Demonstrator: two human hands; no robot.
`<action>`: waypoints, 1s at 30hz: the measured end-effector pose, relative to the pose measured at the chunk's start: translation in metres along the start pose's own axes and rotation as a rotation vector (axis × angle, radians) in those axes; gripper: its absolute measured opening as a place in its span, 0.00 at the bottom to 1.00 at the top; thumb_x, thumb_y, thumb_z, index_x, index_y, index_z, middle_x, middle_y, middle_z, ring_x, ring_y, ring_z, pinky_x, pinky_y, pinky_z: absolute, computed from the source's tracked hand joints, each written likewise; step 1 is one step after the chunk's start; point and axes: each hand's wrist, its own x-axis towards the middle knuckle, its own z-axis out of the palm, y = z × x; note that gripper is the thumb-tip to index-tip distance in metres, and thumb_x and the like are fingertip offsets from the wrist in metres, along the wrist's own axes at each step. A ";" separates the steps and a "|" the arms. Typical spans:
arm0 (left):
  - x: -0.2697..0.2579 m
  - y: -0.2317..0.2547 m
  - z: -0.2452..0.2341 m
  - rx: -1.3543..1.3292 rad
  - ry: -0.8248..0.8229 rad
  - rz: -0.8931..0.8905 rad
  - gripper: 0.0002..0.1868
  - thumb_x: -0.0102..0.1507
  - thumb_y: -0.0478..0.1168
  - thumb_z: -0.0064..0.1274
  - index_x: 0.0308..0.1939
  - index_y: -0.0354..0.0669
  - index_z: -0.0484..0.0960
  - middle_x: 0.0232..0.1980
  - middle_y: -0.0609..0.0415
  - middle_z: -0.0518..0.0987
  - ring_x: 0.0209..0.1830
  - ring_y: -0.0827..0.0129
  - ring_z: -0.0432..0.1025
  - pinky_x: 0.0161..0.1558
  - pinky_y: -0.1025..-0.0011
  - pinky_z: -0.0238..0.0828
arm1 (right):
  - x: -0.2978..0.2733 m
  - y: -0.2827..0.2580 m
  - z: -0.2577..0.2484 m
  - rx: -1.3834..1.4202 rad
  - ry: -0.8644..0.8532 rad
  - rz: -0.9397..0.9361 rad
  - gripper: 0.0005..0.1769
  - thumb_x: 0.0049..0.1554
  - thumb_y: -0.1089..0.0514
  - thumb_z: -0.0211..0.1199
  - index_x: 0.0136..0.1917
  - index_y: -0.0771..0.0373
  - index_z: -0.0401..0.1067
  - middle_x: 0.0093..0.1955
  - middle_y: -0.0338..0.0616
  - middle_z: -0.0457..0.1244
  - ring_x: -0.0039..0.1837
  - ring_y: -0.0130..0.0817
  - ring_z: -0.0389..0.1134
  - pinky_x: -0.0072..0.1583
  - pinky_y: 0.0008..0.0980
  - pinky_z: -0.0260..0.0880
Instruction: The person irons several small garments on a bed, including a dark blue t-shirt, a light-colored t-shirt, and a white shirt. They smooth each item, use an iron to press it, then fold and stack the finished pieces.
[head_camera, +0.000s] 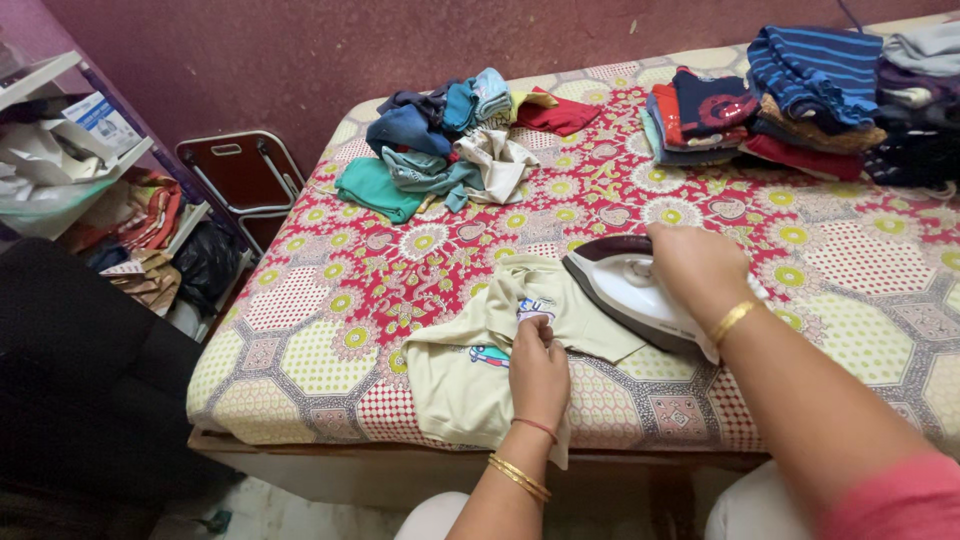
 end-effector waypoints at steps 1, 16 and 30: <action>0.001 -0.001 0.000 -0.001 0.005 0.003 0.16 0.60 0.30 0.50 0.53 0.34 0.74 0.47 0.43 0.81 0.49 0.54 0.77 0.52 0.62 0.73 | 0.007 -0.002 -0.002 0.006 -0.012 -0.005 0.15 0.61 0.55 0.54 0.59 0.51 0.75 0.52 0.51 0.71 0.55 0.51 0.74 0.53 0.52 0.74; 0.015 0.001 -0.010 -0.384 0.253 0.017 0.08 0.65 0.30 0.46 0.47 0.35 0.77 0.46 0.49 0.82 0.45 0.66 0.78 0.50 0.70 0.75 | -0.070 -0.029 -0.019 -0.027 -0.155 -0.098 0.13 0.59 0.54 0.57 0.57 0.56 0.71 0.50 0.51 0.71 0.55 0.49 0.74 0.53 0.52 0.74; 0.012 -0.013 -0.025 -0.201 0.017 0.009 0.06 0.62 0.32 0.49 0.40 0.37 0.81 0.39 0.48 0.83 0.39 0.61 0.78 0.45 0.66 0.75 | 0.031 0.125 0.025 -0.291 0.109 0.113 0.11 0.62 0.58 0.55 0.52 0.60 0.76 0.52 0.54 0.73 0.54 0.51 0.76 0.51 0.49 0.75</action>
